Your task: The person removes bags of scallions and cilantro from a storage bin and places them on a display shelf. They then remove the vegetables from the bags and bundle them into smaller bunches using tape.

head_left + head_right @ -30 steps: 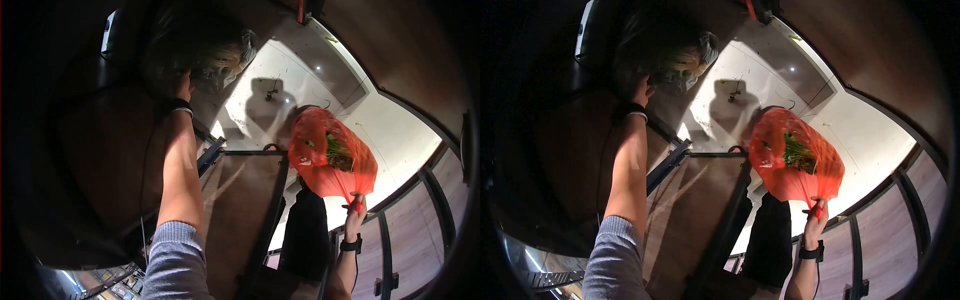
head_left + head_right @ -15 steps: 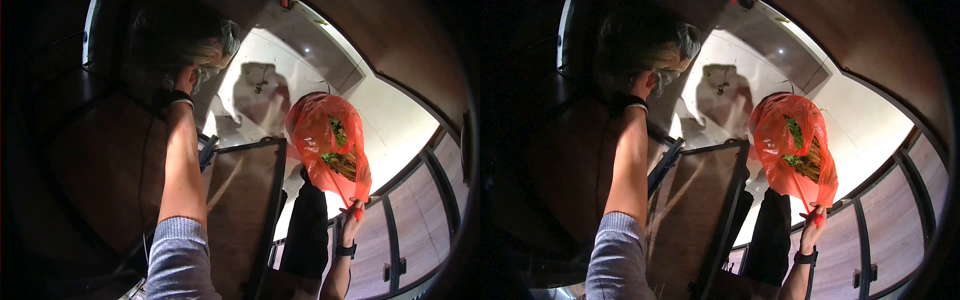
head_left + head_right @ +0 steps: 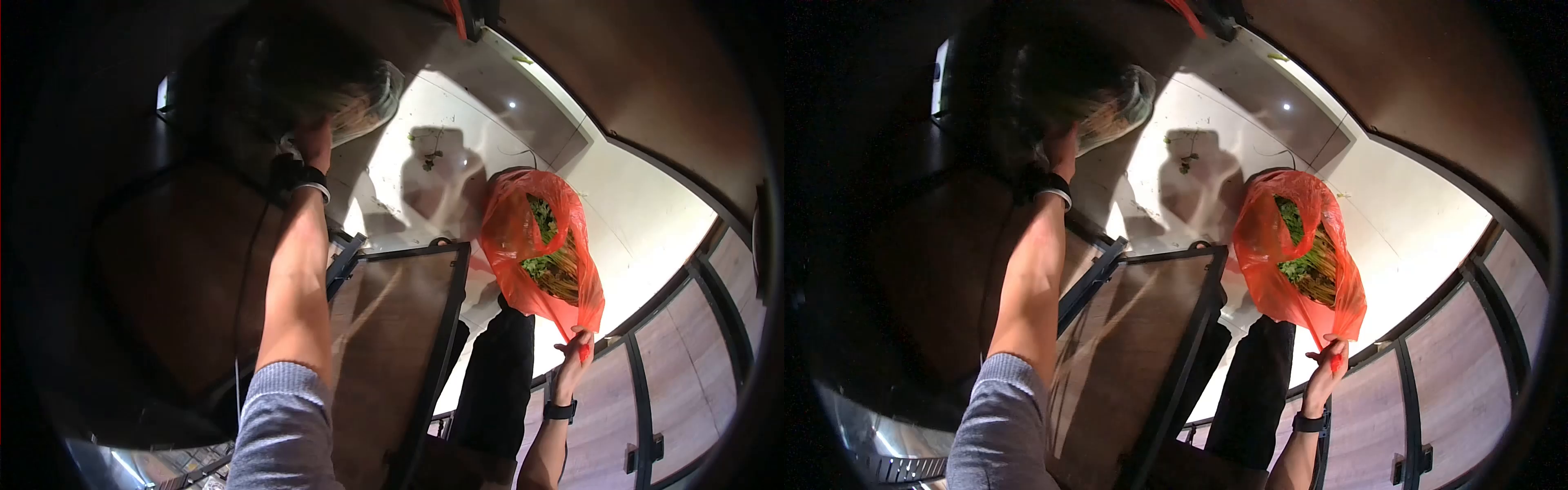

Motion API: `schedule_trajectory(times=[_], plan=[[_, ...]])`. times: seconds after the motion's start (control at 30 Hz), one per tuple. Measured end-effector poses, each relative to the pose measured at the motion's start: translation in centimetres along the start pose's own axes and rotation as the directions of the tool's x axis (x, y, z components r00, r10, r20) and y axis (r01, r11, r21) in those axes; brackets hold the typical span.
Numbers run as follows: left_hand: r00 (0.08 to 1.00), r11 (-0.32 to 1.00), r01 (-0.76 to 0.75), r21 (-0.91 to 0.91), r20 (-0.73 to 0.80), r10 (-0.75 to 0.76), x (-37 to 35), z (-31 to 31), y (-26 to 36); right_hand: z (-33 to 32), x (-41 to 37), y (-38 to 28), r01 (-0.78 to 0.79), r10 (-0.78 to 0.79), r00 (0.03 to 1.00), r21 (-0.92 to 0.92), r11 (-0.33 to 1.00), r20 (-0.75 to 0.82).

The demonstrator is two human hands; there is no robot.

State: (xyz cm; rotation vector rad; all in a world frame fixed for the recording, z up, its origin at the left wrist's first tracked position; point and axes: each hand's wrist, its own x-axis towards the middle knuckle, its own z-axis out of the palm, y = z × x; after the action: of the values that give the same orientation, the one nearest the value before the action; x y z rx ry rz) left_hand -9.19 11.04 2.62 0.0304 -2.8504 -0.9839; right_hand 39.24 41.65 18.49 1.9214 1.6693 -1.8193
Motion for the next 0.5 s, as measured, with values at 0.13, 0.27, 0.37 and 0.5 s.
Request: schedule_trajectory(times=[0.13,0.27,0.37,0.5], plan=[[0.93,0.97,-0.092,0.226,0.368,0.002,-2.2,-5.3,7.7,-3.0,2.4,1.2,0.07,-0.072,0.992,-0.02,0.997,-0.099],[0.819,0.961,-0.195,0.194,0.572,0.051,-8.3,-7.0,14.0,-6.4,8.3,2.0,0.038,-0.042,0.997,-0.055,0.998,-0.066],[0.734,0.977,-0.207,0.052,0.669,0.12,-16.2,-4.4,18.7,-7.1,12.2,2.4,0.178,-0.157,0.976,-0.134,0.975,0.153],[0.387,0.981,-0.134,0.137,0.919,-0.075,-26.1,-0.8,25.5,2.6,6.6,-10.4,0.793,-0.644,0.606,-0.416,0.446,0.466]])
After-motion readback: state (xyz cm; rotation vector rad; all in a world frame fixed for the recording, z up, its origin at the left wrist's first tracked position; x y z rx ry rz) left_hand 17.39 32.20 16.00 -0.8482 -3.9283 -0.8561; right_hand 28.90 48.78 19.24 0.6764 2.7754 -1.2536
